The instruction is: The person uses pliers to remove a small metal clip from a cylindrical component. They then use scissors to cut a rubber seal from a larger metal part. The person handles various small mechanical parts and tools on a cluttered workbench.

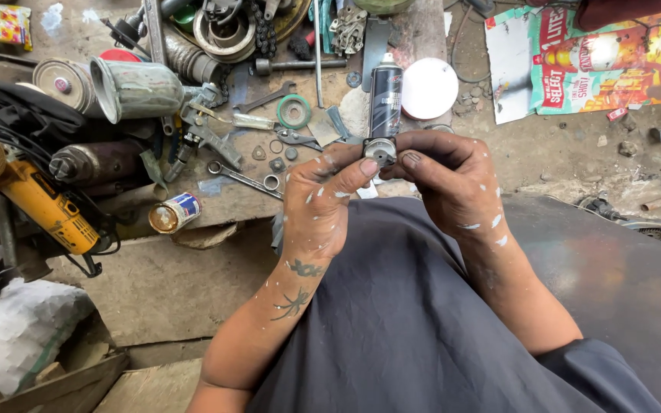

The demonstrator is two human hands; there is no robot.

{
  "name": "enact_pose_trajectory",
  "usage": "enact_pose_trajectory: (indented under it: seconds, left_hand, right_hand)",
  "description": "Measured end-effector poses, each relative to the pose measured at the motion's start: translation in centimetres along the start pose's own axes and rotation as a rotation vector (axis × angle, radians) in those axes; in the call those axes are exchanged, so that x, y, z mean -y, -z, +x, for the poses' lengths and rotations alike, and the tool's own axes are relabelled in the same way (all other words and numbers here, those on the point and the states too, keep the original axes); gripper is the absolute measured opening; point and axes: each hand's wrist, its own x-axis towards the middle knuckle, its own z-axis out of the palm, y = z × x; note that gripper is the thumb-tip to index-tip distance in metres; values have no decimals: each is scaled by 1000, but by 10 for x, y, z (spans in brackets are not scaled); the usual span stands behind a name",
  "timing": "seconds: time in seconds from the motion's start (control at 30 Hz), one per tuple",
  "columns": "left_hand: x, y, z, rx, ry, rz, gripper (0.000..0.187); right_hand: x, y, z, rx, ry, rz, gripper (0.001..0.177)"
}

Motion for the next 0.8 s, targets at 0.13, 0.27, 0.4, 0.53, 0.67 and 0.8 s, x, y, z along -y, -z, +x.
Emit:
enact_pose_trajectory:
  seconds: [0.13,0.27,0.4,0.53,0.67,0.8]
  left_hand:
    - [-1,-1,-1,-12,3,47,27]
    - [-8,-8,-6,-15,-48,97,27]
    - [-7,-7,-3,-1,-113,140,26]
    - [-8,-8,-4,1,-147,156,26]
    - [-10,-2,-3,149,-244,134,32]
    - [-1,0,-1,247,-244,-47,37]
  right_hand:
    - [-8,8,-2,-7,1,43,28]
    - [-6,1,-2,-33,32,-42,32]
    - [1,-5,0,-33,70,-98,32]
    - [4,-4,-1,-40,93,-115,31]
    - [14,-9,-5,25,188,-298,30]
    - [17,-18,-10,36,279,-297,32]
